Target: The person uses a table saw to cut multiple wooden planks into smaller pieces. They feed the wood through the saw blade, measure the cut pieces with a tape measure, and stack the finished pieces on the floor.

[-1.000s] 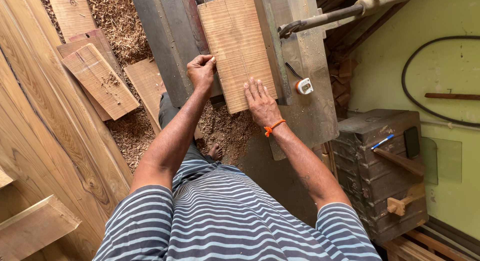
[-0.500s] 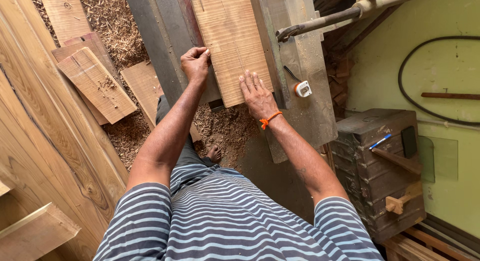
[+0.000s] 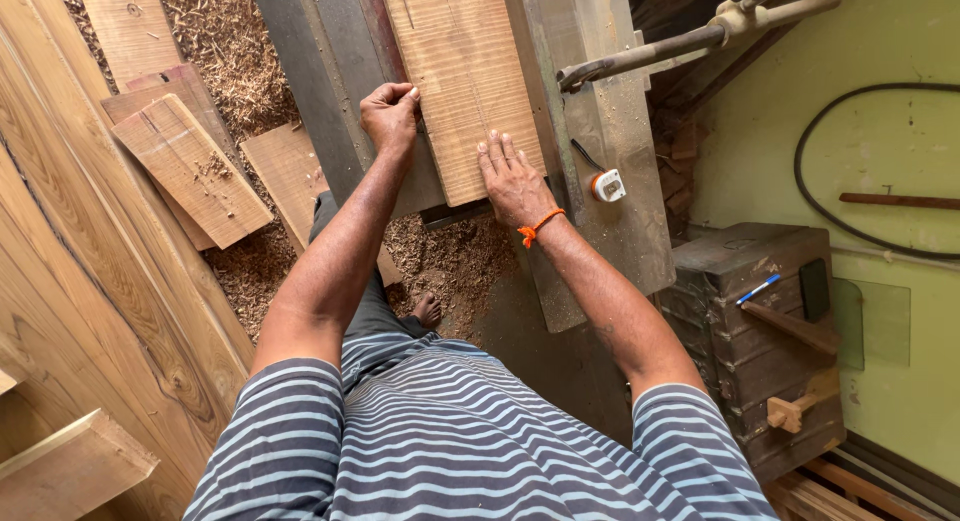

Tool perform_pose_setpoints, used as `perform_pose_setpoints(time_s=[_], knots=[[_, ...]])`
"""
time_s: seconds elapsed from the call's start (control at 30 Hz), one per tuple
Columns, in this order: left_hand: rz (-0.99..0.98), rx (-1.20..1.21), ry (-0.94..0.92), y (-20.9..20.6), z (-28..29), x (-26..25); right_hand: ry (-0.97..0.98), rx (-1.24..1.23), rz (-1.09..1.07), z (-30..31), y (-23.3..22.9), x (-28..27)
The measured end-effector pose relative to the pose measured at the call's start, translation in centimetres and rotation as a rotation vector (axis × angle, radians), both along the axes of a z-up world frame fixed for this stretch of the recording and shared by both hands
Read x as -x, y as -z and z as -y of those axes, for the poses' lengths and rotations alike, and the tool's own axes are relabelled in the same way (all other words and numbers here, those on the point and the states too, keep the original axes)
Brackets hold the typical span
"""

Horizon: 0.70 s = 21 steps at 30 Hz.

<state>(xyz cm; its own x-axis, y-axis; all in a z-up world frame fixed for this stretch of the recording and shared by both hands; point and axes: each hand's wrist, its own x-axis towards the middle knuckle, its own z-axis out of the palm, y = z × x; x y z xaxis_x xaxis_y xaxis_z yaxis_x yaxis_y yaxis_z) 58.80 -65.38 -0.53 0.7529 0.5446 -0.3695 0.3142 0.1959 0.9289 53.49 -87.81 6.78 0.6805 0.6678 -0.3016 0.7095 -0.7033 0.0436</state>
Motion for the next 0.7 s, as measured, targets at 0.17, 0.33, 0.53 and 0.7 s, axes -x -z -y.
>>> perform_pose_setpoints(time_s=[0.17, 0.33, 0.53, 0.7], knots=[[0.003, 0.021, -0.019, -0.3, -0.4, -1.1, -0.014, 0.033, -0.005, -0.7, -0.2, -1.3], [0.009, -0.016, -0.027, 0.1, -1.0, -2.3, -0.011, -0.003, -0.019, -1.1, 0.4, -2.7], [-0.019, -0.048, -0.008, 0.0, -1.8, -4.0, -0.011, -0.022, 0.009, -1.5, 1.0, -4.3], [-0.025, -0.051, -0.012, -0.2, -2.5, -5.2, -0.001, -0.033, 0.01, -2.0, 1.2, -5.7]])
